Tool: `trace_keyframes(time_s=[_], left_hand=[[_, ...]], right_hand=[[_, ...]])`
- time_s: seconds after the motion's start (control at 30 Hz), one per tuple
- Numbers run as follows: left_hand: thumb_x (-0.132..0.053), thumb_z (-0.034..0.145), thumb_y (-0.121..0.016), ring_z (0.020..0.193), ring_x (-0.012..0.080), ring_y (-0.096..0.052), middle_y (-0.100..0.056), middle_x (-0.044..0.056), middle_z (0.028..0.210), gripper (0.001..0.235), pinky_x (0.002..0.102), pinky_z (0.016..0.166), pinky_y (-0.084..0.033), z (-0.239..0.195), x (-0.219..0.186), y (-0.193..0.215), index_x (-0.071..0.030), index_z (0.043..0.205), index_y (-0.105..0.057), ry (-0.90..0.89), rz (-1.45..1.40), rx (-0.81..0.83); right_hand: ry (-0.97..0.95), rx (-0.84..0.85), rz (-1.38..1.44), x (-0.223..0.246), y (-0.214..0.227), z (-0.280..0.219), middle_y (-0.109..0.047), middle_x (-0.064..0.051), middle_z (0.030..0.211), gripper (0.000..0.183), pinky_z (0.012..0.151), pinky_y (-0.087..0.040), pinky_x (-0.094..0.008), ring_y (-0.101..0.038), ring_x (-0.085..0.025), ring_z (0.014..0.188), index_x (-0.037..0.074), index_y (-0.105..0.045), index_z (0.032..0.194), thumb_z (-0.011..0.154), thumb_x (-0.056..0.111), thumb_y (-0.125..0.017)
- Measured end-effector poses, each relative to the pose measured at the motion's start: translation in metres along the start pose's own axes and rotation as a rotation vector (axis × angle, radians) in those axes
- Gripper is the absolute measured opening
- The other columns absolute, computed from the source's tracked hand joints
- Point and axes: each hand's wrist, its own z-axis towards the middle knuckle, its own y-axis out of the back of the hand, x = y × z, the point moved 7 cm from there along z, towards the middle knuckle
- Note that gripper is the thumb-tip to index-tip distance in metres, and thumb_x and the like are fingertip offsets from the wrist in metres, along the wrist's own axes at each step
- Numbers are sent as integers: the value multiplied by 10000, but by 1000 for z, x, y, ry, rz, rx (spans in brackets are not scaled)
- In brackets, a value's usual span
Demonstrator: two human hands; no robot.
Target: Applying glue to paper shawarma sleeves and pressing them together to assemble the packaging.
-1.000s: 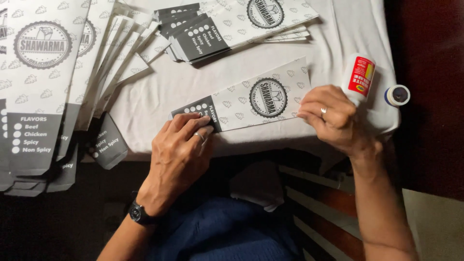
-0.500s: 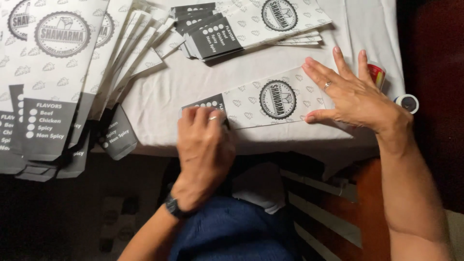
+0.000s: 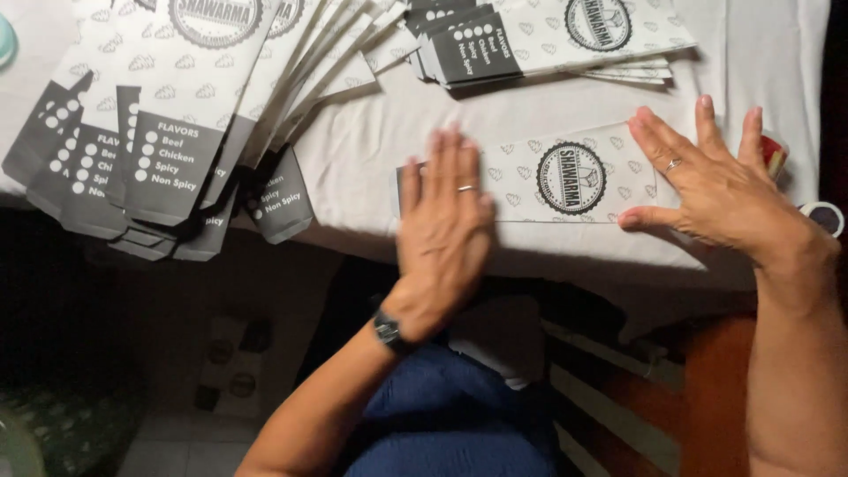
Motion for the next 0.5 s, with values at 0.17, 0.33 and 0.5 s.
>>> trace_keyframes(time_s=[0.17,0.33,0.5], left_hand=[[-336,1092,-410,1582,323,-216,-257,213,1682,622,563,1277,-152,-22,37,29,23,1597,-358,51,1,-91],[-423,1107,-382,1583,364,-188,-232,247,1682,692,632,1261,-81,-26,45,34,64,1596,-340,80,-8,-120],[-1042,808,-399,1535,566,22,-11,443,1630,1437,698,1235,1,-28,60,31,71,1612,26,284,176,72]], right_hand=[[-13,20,42,7,9,-3,-53,13,1725,1198,1149,185,-671,109,-426,1553,219,-25,1657,724,820,-478],[17,-31,6,2,10,-3,-111,21,1720,1196,1149,146,-697,19,-402,1564,222,-63,1662,721,777,-552],[123,-200,54,-5,34,3,-508,-32,1540,973,1208,-82,-715,-386,-313,1451,255,-523,1513,700,787,-571]])
